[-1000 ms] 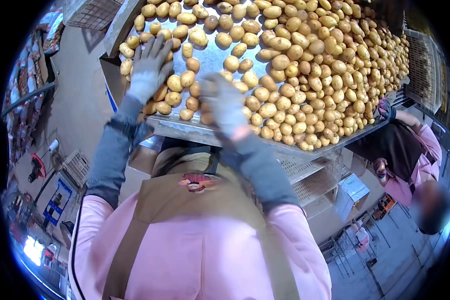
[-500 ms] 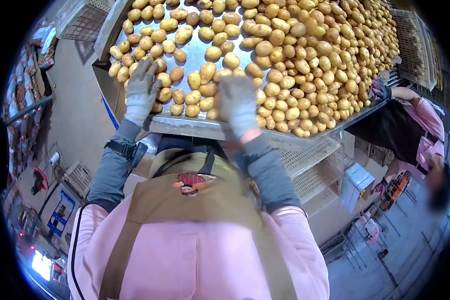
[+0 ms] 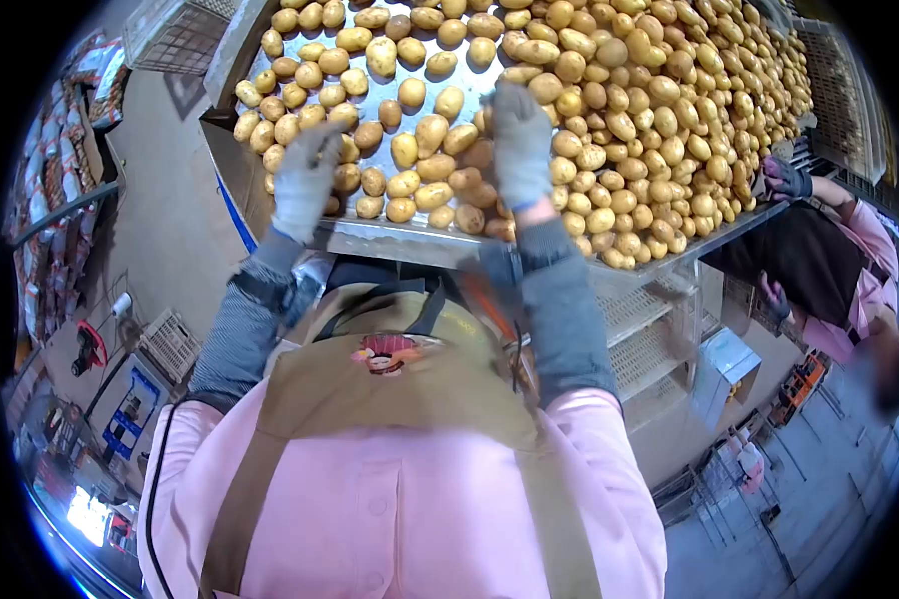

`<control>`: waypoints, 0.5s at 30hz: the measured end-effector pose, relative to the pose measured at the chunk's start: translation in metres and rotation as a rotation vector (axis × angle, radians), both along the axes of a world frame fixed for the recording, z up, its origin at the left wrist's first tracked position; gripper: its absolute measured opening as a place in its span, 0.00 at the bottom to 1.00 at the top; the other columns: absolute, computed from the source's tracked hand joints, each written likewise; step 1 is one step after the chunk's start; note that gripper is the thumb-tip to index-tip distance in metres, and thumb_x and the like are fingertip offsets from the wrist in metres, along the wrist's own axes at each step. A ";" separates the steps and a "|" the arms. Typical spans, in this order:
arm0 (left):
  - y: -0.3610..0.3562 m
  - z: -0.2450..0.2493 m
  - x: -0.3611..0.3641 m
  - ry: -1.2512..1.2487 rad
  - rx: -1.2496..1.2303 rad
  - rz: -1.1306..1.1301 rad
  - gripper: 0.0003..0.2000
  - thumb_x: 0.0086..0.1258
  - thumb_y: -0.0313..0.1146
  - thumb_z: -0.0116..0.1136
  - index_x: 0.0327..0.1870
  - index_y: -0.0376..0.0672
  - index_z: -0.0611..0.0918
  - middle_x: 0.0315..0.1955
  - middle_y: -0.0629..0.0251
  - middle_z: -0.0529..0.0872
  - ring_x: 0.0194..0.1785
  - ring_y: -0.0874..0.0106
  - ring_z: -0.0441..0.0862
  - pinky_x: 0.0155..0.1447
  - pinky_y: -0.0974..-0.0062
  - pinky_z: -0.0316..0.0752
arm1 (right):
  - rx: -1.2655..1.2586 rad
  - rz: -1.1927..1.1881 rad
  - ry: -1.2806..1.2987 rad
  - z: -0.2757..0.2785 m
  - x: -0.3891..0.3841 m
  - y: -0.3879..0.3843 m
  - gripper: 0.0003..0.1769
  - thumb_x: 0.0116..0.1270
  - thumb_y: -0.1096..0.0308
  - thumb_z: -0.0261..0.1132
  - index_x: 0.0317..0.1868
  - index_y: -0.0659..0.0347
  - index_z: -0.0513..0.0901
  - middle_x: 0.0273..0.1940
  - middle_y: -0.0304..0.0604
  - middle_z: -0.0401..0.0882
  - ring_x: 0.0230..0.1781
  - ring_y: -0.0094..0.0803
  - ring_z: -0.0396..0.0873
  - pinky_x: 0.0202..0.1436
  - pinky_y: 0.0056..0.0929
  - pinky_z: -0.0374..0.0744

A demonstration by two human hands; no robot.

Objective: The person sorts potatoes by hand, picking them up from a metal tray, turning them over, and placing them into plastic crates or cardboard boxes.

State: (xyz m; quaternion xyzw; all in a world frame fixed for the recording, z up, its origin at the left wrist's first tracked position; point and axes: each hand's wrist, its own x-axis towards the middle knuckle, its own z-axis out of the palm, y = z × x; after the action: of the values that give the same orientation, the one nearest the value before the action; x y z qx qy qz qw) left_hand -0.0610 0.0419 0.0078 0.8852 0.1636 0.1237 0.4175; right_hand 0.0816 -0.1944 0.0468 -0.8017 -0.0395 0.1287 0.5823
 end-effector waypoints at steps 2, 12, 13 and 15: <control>0.013 -0.003 0.020 -0.024 -0.048 0.043 0.11 0.76 0.32 0.60 0.55 0.42 0.86 0.44 0.55 0.88 0.50 0.65 0.86 0.56 0.68 0.79 | -0.247 0.128 -0.079 -0.004 -0.039 -0.039 0.07 0.74 0.69 0.60 0.38 0.64 0.78 0.32 0.48 0.77 0.32 0.33 0.78 0.36 0.34 0.74; -0.033 -0.009 -0.026 0.344 0.406 -0.455 0.14 0.71 0.31 0.60 0.56 0.49 0.84 0.52 0.60 0.87 0.48 0.57 0.87 0.48 0.63 0.82 | -0.708 0.202 0.200 -0.052 -0.300 -0.332 0.15 0.71 0.67 0.64 0.54 0.66 0.80 0.44 0.51 0.83 0.44 0.45 0.81 0.51 0.42 0.79; -0.045 -0.013 -0.026 0.397 0.494 -0.467 0.14 0.71 0.32 0.59 0.56 0.49 0.84 0.51 0.59 0.86 0.48 0.57 0.87 0.47 0.61 0.83 | -0.813 0.092 0.219 -0.080 -0.327 -0.363 0.17 0.72 0.66 0.64 0.56 0.66 0.81 0.45 0.51 0.84 0.45 0.45 0.82 0.53 0.42 0.80; -0.055 -0.022 -0.019 0.427 0.593 -0.489 0.12 0.70 0.32 0.59 0.54 0.48 0.83 0.50 0.57 0.85 0.48 0.56 0.87 0.46 0.59 0.83 | -0.887 -0.066 0.227 -0.075 -0.311 -0.350 0.21 0.73 0.64 0.64 0.62 0.66 0.80 0.50 0.52 0.86 0.50 0.42 0.83 0.58 0.38 0.80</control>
State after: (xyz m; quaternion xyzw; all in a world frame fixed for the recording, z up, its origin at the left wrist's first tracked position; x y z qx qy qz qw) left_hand -0.0805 -0.0129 -0.0137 0.9852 -0.0105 -0.1227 0.1192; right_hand -0.2298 -0.5441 -0.0285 -0.9552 0.1091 0.2014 0.1871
